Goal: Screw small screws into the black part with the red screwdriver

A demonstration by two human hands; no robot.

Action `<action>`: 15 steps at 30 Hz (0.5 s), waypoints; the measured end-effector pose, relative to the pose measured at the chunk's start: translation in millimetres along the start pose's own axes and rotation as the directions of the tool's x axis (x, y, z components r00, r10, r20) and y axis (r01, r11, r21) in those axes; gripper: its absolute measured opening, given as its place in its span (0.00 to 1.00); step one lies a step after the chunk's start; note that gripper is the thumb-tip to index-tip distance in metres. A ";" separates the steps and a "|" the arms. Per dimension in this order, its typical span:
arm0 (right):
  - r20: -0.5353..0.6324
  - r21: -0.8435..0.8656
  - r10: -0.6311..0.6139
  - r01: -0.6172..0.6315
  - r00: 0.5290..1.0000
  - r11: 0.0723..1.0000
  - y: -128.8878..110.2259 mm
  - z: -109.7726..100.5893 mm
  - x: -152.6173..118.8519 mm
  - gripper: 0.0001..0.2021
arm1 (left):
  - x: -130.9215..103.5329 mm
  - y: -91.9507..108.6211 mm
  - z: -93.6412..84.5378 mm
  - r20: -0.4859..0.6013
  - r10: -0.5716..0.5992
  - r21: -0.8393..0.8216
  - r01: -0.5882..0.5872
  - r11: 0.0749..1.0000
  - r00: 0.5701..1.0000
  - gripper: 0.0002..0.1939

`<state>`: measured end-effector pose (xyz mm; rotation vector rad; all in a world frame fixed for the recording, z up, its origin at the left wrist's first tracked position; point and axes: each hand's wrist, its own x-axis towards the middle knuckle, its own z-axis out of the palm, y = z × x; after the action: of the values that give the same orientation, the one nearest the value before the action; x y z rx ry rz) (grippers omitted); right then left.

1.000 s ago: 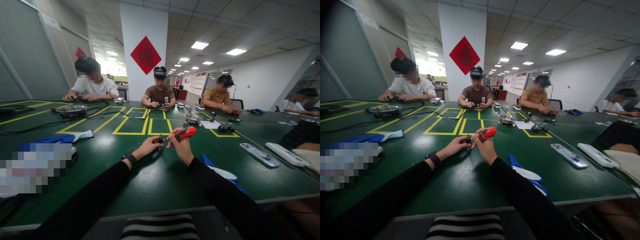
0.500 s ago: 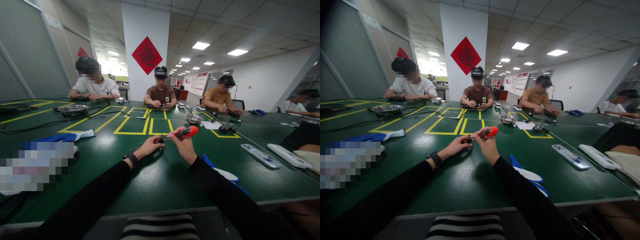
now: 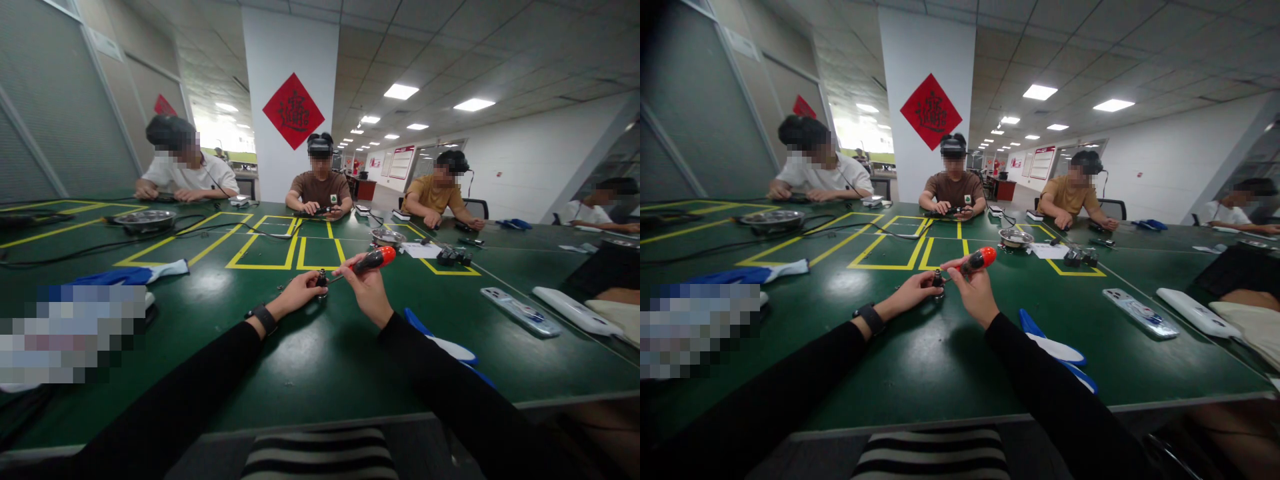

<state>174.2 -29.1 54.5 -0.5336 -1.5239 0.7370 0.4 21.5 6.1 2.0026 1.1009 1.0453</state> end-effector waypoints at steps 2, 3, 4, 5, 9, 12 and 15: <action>-0.007 0.072 0.041 -0.041 0.999 0.997 2.3 -1.0 0.4 0.08 | 0.1 -0.1 -0.1 -0.003 -0.006 0.019 0.006 1.000 1.000 0.15; -0.014 0.105 0.057 -0.055 0.998 0.993 3.6 -1.4 -0.1 0.09 | 0.2 -0.4 -0.1 -0.001 -0.006 0.023 0.006 1.000 1.000 0.15; -0.019 0.130 0.068 -0.065 0.998 0.989 4.9 -1.7 -0.8 0.10 | 0.3 -0.9 -0.1 0.002 -0.005 0.023 0.005 1.000 1.000 0.16; -0.026 0.140 0.074 -0.069 0.997 0.988 6.1 -2.0 -1.6 0.12 | 0.6 -1.4 0.0 0.008 -0.003 0.018 0.003 1.000 1.000 0.16; -0.076 0.038 0.051 -0.049 0.996 0.998 7.4 -2.9 -1.9 0.13 | 1.7 -3.5 0.5 0.024 -0.005 -0.005 0.005 1.000 1.000 0.16; -0.086 -0.017 0.018 -0.019 0.996 1.000 5.3 -3.9 1.1 0.08 | 1.7 -3.5 0.1 0.028 0.002 -0.005 -0.002 1.000 1.000 0.16; -0.045 0.040 0.042 -0.041 0.998 0.998 4.2 -4.0 2.7 0.07 | 0.7 -1.6 -0.7 0.019 -0.001 0.014 0.000 1.000 1.000 0.16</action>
<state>177.5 -23.7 53.3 -0.5511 -1.4568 0.7797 -0.6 23.0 5.5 2.0189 1.1011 1.0186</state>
